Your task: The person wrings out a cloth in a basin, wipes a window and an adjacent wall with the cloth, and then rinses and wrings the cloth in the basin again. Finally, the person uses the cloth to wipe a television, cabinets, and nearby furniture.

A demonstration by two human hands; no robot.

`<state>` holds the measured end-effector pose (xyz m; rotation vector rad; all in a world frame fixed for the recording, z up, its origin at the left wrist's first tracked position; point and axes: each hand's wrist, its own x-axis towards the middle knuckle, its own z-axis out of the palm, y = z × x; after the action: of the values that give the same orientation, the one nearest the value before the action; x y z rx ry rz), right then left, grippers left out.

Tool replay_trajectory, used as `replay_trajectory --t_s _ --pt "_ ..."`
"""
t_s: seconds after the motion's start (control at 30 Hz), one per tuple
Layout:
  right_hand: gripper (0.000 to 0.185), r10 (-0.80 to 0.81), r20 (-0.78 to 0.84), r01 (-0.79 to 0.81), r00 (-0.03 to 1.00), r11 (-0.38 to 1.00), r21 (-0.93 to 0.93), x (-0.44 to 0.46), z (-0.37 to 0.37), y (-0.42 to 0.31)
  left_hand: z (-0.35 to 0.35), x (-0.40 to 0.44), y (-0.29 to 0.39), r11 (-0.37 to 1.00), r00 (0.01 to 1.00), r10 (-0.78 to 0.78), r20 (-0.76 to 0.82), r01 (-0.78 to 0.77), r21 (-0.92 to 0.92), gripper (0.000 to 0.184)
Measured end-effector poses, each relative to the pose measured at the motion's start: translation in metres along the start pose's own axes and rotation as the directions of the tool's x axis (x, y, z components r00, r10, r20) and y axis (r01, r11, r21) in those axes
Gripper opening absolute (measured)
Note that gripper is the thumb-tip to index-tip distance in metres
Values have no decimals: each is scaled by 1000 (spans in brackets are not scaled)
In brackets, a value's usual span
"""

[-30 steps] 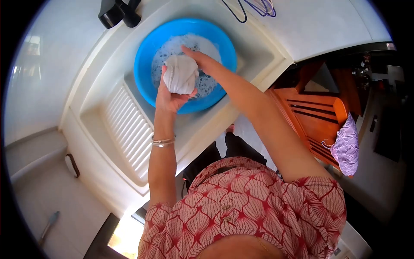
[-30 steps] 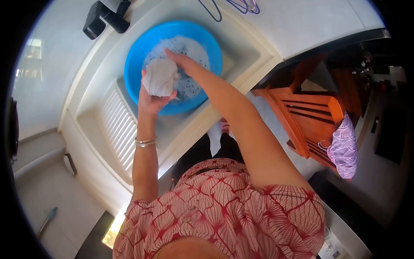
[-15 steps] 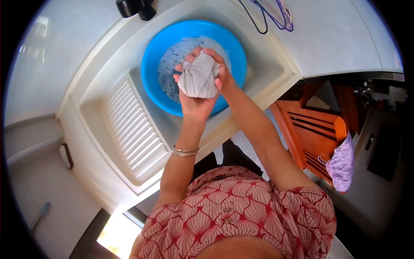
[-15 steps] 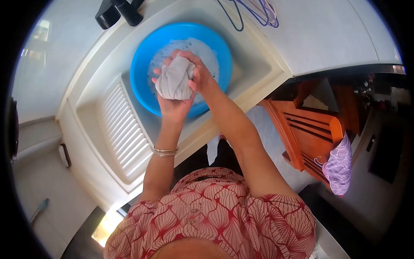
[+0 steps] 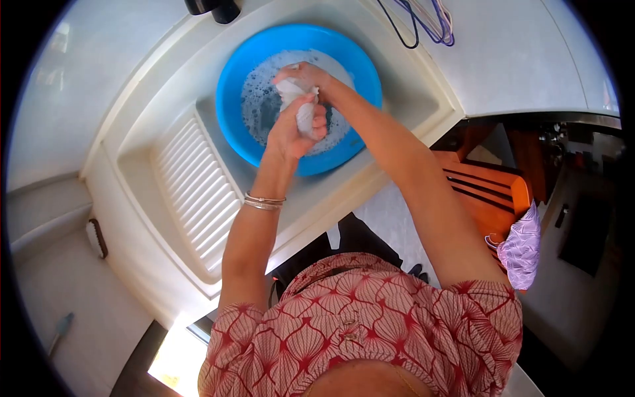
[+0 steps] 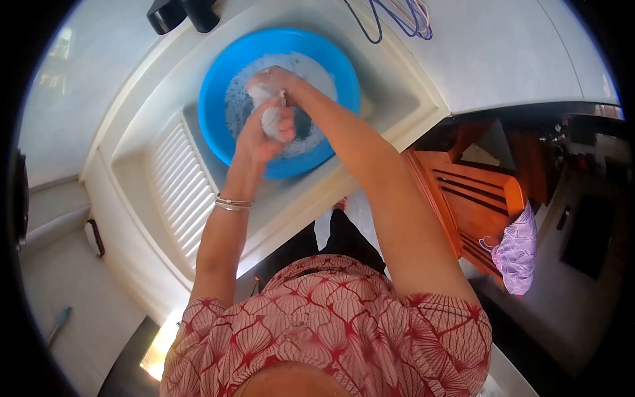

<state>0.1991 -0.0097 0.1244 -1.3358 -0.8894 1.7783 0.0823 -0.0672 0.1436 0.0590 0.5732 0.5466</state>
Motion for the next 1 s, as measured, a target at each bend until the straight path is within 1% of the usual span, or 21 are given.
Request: replay_trajectory --t_s 0.03,0.1,0.17,0.23,0.27,0.3,0.33,0.37,0.43,0.47,0.5,0.57,0.6,0.63,0.67,0.73,0.77,0.83,0.87,0.93,1.0 --pt "28 3 -8 -3 1000 1000 3 4 1 0 -1 2 1 997 998 0 -58 5 78 17" --pt "30 -93 -85 46 992 895 -444 11 4 1 -2 5 1 985 989 31 -142 -6 175 15" --pt "30 -116 -131 24 985 830 -557 17 11 3 -6 10 1 961 972 73 -222 -10 275 13" --pt "29 -145 -169 -3 975 750 -661 24 15 7 -11 16 2 836 946 170 -276 10 549 15" --pt "35 -231 -169 24 958 654 -756 26 16 13 -11 15 2 836 946 166 -278 15 549 15" --pt "43 -315 -157 43 936 544 -838 27 16 18 -10 14 3 706 928 238 -286 37 708 16" --pt "43 -318 -163 40 934 546 -837 23 20 15 -7 13 4 544 911 310 -272 65 837 16" --pt "50 -311 -177 11 934 521 -854 14 26 8 -14 12 3 541 913 307 -269 65 838 16" --pt "52 -343 -101 86 934 489 -868 0 35 -1 -33 10 1 414 876 364 316 -456 788 22" --pt "47 -390 -19 182 921 472 -862 -9 37 -12 -18 1 5 646 941 329 77 -283 709 24" --pt "54 -390 17 267 921 599 -755 -22 36 -21 -1 -8 4 827 966 218 -139 -107 551 25" --pt "61 -437 2 334 899 685 -647 -48 25 -44 1 -23 9 939 983 159 89 -179 293 30" --pt "62 -225 108 244 968 944 -223 -51 13 -50 10 -32 7 976 976 138 166 -163 146 31" --pt "64 -84 310 11 947 973 229 -52 4 -52 19 -39 5 992 965 121 234 -124 -3 32" --pt "64 -102 278 38 955 973 228 -48 0 -39 31 -43 2 995 961 96 260 -103 13 32" --pt "58 -616 125 609 778 788 93 -30 -2 4 52 -48 -9 919 865 217 452 -25 -394 37" --pt "58 -626 116 620 771 780 85 -25 2 18 57 -47 -14 849 857 231 461 54 -525 35" --pt "56 -461 196 195 866 671 716 -21 17 42 67 -44 -27 754 833 244 497 159 -637 35" --pt "56 -465 191 200 865 667 718 -40 31 28 69 -44 -30 629 814 270 514 256 -734 35" --pt "52 -646 260 -92 718 282 955 -95 56 -26 68 -51 -30 658 867 254 428 169 -733 36" --pt "44 -661 310 -61 684 372 926 -91 44 -29 68 -59 -30 708 940 240 242 1 -706 38"
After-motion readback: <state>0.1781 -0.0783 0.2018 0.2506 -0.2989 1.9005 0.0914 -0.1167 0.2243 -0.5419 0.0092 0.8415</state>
